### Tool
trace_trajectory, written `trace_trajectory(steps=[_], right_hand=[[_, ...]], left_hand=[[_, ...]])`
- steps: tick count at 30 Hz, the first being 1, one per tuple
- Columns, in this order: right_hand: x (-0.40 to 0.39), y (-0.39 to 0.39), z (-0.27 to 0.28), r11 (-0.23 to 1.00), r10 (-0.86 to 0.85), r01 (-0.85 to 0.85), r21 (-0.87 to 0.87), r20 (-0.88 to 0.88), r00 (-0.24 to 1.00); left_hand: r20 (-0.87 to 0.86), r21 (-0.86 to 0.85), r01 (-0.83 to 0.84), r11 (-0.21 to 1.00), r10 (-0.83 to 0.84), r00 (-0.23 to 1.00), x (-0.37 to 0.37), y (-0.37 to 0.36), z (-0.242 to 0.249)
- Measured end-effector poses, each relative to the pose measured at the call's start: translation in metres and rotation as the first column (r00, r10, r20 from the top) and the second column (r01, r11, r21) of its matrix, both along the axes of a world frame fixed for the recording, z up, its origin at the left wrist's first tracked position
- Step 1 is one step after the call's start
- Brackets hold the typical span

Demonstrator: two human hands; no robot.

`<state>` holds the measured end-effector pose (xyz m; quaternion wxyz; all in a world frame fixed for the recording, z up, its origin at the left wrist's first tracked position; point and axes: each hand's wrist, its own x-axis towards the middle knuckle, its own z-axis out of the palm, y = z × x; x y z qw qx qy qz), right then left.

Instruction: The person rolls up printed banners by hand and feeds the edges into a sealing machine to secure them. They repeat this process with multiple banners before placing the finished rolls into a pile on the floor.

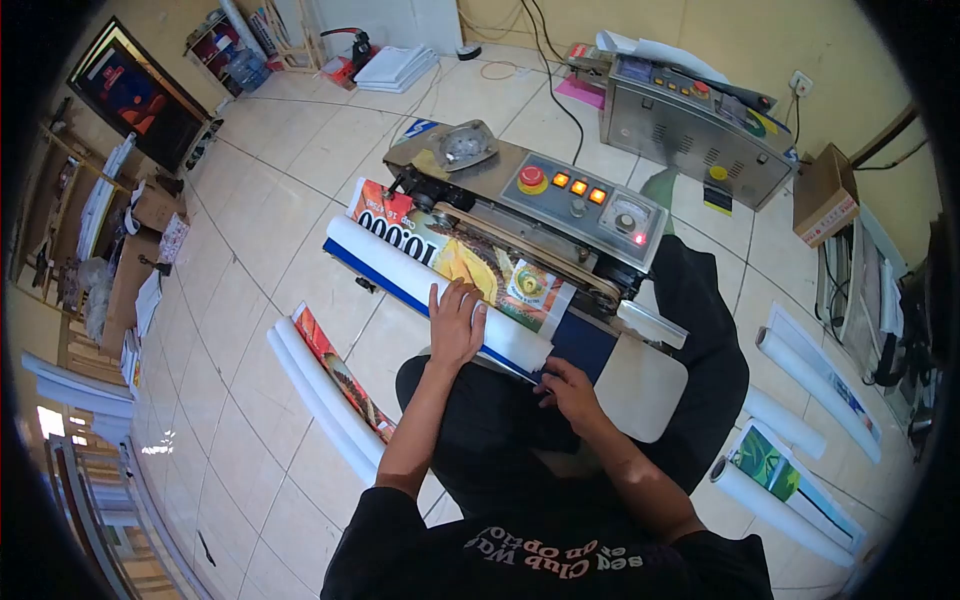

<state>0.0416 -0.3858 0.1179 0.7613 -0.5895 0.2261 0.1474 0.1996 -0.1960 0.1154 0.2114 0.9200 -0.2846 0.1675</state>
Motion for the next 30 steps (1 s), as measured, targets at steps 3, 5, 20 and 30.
trace_trajectory(steps=[3,5,20,30], right_hand=[[0.009,0.000,0.021,0.989,0.061,-0.052,0.135,-0.065,0.996],[0.010,-0.003,0.029,0.971,0.012,0.013,0.237,-0.105,0.994],[0.050,0.030,0.010,0.787,0.065,0.032,0.616,-0.135,0.989],[0.067,0.060,0.010,0.877,0.112,-0.082,0.474,-0.037,0.993]], left_hand=[[0.002,-0.033,-0.024,0.999,0.024,1.000,0.008,0.004,0.000],[0.043,-0.030,-0.071,0.997,0.072,0.996,0.008,0.005,-0.003],[0.009,-0.064,-0.278,0.958,0.280,0.960,0.021,0.025,-0.009],[-0.008,-0.172,-0.334,0.927,0.338,0.941,0.045,0.035,-0.017]])
